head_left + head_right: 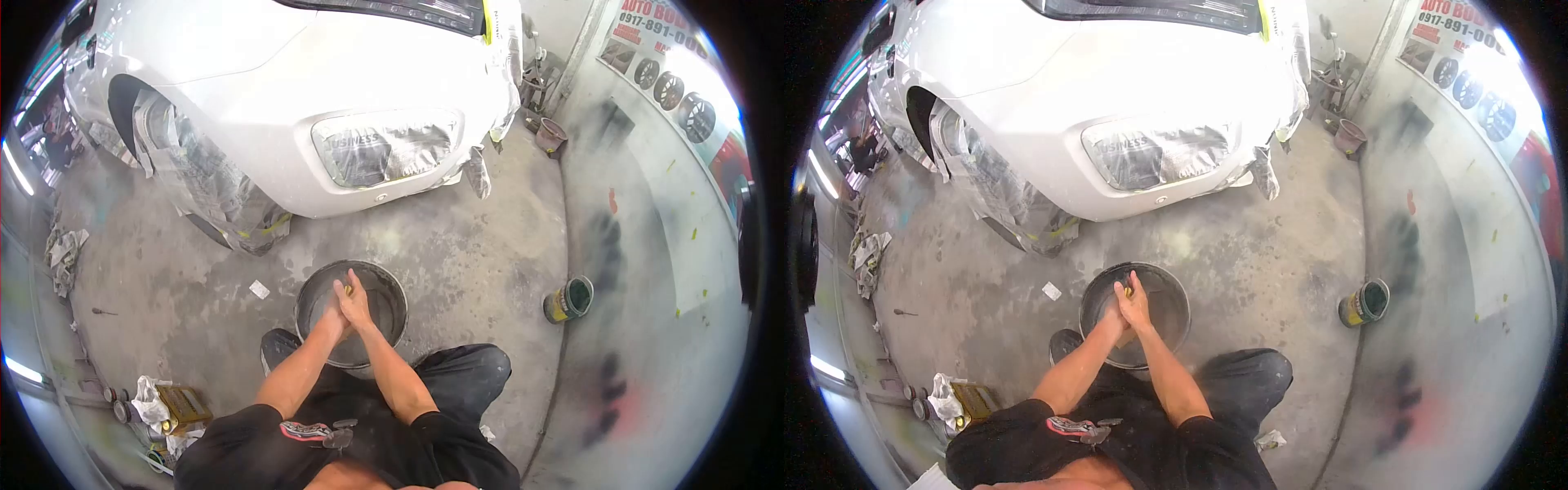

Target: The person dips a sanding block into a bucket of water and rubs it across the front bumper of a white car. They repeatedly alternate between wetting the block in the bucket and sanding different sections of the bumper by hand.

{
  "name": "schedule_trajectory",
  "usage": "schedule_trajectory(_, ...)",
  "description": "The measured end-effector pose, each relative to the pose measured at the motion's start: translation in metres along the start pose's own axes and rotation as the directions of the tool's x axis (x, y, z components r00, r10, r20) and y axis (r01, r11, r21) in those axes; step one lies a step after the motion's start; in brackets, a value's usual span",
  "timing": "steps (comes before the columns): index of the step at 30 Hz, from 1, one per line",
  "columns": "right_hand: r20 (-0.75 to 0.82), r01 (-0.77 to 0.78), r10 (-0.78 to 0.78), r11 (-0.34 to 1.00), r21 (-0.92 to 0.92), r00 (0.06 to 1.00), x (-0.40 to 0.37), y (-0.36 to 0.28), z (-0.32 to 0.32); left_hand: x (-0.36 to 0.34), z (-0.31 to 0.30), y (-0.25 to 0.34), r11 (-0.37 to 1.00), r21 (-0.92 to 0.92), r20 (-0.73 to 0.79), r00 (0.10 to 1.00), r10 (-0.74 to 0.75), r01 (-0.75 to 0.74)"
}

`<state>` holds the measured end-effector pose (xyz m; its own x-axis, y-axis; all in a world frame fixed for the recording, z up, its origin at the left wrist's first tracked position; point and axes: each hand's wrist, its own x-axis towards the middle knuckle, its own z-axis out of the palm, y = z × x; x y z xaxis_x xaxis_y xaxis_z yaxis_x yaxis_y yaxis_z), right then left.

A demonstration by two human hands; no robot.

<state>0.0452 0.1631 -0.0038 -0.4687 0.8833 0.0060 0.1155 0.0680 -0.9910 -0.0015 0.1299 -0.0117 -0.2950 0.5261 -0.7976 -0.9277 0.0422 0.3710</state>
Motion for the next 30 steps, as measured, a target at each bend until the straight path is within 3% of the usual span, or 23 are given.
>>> schedule_trajectory(2, 0.013, -0.020, 0.021, 0.998, -0.053, 1.000, 0.001, 0.009, 0.003, 0.009, 0.000, -0.003, 0.994, -0.097, 0.031, 0.999, -0.037, 0.040)
schedule_trajectory(5, 0.140, -0.176, 0.203, 0.967, -0.184, 0.969, 0.002, -0.005, -0.004, 0.013, -0.003, -0.008, 0.987, -0.149, 0.058, 0.997, -0.043, 0.052)
schedule_trajectory(7, 0.064, -0.368, 0.370, 0.860, 0.354, 0.927, 0.022, 0.026, -0.011, 0.013, -0.009, -0.005, 0.994, 0.057, 0.060, 0.994, 0.088, -0.091)
schedule_trajectory(8, 0.066, -0.401, 0.454, 0.698, 0.593, 0.888, 0.031, 0.038, -0.018, 0.007, -0.013, 0.011, 0.866, 0.394, 0.149, 0.951, 0.272, -0.309)
schedule_trajectory(9, 0.056, -0.398, 0.571, 0.495, 0.773, 0.819, 0.020, -0.027, -0.043, 0.003, -0.018, 0.026, 0.583, 0.659, 0.231, 0.866, 0.444, -0.475)
schedule_trajectory(10, 0.109, -0.302, 0.429, 0.415, 0.858, 0.897, 0.039, 0.009, -0.065, -0.011, -0.026, 0.043, 0.201, 0.811, 0.384, 0.760, 0.524, -0.549)
schedule_trajectory(11, 0.098, -0.266, 0.400, 0.390, 0.882, 0.911, 0.044, -0.019, -0.087, -0.027, -0.027, 0.053, -0.072, 0.758, 0.514, 0.525, 0.679, -0.649)
schedule_trajectory(12, -0.156, -0.114, 0.458, 0.508, 0.854, 0.875, 0.048, -0.060, -0.099, -0.033, -0.036, 0.067, -0.348, 0.676, 0.646, 0.294, 0.705, -0.649)
schedule_trajectory(15, -0.375, 0.243, 0.132, 0.561, 0.791, 0.917, 0.076, -0.118, -0.132, -0.040, -0.043, 0.078, -0.528, 0.603, 0.714, 0.110, 0.691, -0.598)
schedule_trajectory(16, -0.435, 0.339, 0.049, 0.552, 0.762, 0.899, 0.081, -0.154, -0.139, -0.047, -0.037, 0.076, -0.542, 0.585, 0.756, 0.163, 0.634, -0.603)
schedule_trajectory(19, -0.525, 0.475, -0.081, 0.557, 0.681, 0.847, 0.099, -0.241, -0.151, -0.020, -0.049, 0.087, -0.508, 0.524, 0.802, 0.195, 0.565, -0.684)
schedule_trajectory(20, -0.547, 0.519, -0.129, 0.549, 0.655, 0.827, 0.106, -0.263, -0.149, -0.017, -0.056, 0.102, -0.656, 0.466, 0.876, 0.204, 0.438, -0.593)
schedule_trajectory(21, -0.580, 0.613, -0.347, 0.704, 0.358, 0.737, 0.120, -0.278, -0.144, -0.019, -0.054, 0.101, -0.642, 0.553, 0.824, 0.238, 0.514, -0.531)
schedule_trajectory(22, -0.517, 0.671, -0.566, 0.741, 0.022, 0.642, 0.134, -0.290, -0.137, -0.022, -0.054, 0.097, -0.612, 0.641, 0.760, 0.272, 0.591, -0.462)
schedule_trajectory(23, -0.366, 0.692, -0.752, 0.654, -0.306, 0.549, 0.150, -0.296, -0.129, -0.020, -0.055, 0.092, -0.569, 0.726, 0.683, 0.305, 0.664, -0.387)
schedule_trajectory(26, -0.121, 0.503, -0.893, 0.351, -0.790, 0.434, 0.198, -0.295, -0.120, 0.027, -0.069, 0.095, -0.476, 0.727, 0.678, 0.404, 0.614, -0.495)
schedule_trajectory(30, -0.253, 0.485, -0.819, 0.522, -0.702, 0.515, 0.187, -0.308, -0.101, 0.038, -0.075, 0.094, -0.388, 0.755, 0.645, 0.494, 0.583, -0.528)
